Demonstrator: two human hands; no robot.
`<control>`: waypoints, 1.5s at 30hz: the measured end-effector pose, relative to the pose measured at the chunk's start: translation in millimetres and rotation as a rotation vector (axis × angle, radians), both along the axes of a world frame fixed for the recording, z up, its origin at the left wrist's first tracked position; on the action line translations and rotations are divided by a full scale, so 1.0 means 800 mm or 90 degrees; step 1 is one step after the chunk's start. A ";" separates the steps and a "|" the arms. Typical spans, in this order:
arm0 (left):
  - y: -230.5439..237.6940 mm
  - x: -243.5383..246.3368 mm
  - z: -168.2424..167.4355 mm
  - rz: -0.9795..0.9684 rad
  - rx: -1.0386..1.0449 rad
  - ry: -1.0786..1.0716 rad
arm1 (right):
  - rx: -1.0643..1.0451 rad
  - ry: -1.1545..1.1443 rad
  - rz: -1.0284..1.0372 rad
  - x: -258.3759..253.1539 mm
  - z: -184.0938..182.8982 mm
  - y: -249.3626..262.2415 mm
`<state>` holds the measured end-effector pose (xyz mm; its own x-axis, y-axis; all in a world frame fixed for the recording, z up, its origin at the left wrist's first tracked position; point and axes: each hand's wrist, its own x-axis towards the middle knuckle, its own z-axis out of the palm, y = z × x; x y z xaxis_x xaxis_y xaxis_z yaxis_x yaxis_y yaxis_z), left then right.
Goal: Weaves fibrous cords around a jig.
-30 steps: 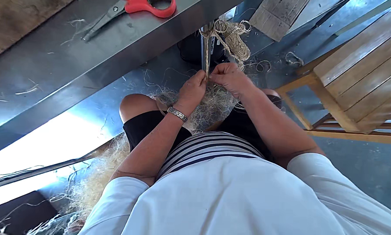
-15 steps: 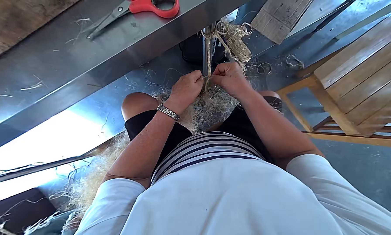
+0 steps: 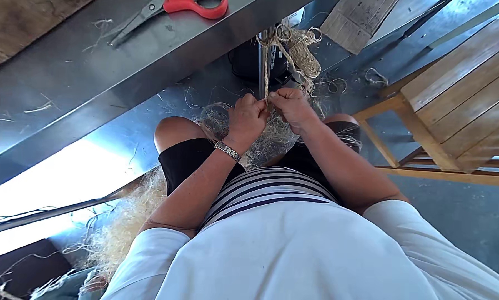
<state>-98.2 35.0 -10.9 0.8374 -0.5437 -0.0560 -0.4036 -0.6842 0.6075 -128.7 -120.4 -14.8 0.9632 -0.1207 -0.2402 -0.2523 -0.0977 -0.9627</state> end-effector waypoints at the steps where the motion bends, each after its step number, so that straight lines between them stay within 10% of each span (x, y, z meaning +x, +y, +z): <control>1: -0.001 -0.003 0.000 -0.003 0.028 -0.033 | 0.030 0.013 -0.010 -0.002 -0.001 0.003; 4: 0.003 0.002 0.004 -0.020 0.015 0.036 | 0.071 0.037 -0.024 -0.005 -0.001 0.005; 12: 0.109 0.019 0.058 0.000 -0.507 0.467 | 0.131 0.031 0.046 -0.001 0.001 -0.025; 17: 0.230 -0.011 0.126 0.119 -0.284 0.189 | 0.112 0.028 0.075 -0.003 0.000 -0.043; 21: 0.299 -0.024 0.153 0.290 0.213 -0.130 | 0.051 0.008 0.100 -0.005 0.004 -0.049; 27: 0.134 -0.053 0.170 -0.017 0.052 -0.298 | 0.018 -0.025 0.108 -0.009 0.008 -0.033; 33: -0.013 0.031 0.050 -0.035 -0.117 0.299 | 0.002 -0.024 0.100 -0.012 0.017 -0.027; 45: -0.026 0.056 0.016 -0.075 -0.066 0.291 | -0.107 -0.055 0.137 -0.006 0.003 -0.041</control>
<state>-53.2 14.0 1.6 0.6724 -0.6553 -0.3442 -0.1508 -0.5766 0.8030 -133.2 -152.9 -12.7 0.9871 0.0583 -0.1494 -0.1254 -0.2995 -0.9458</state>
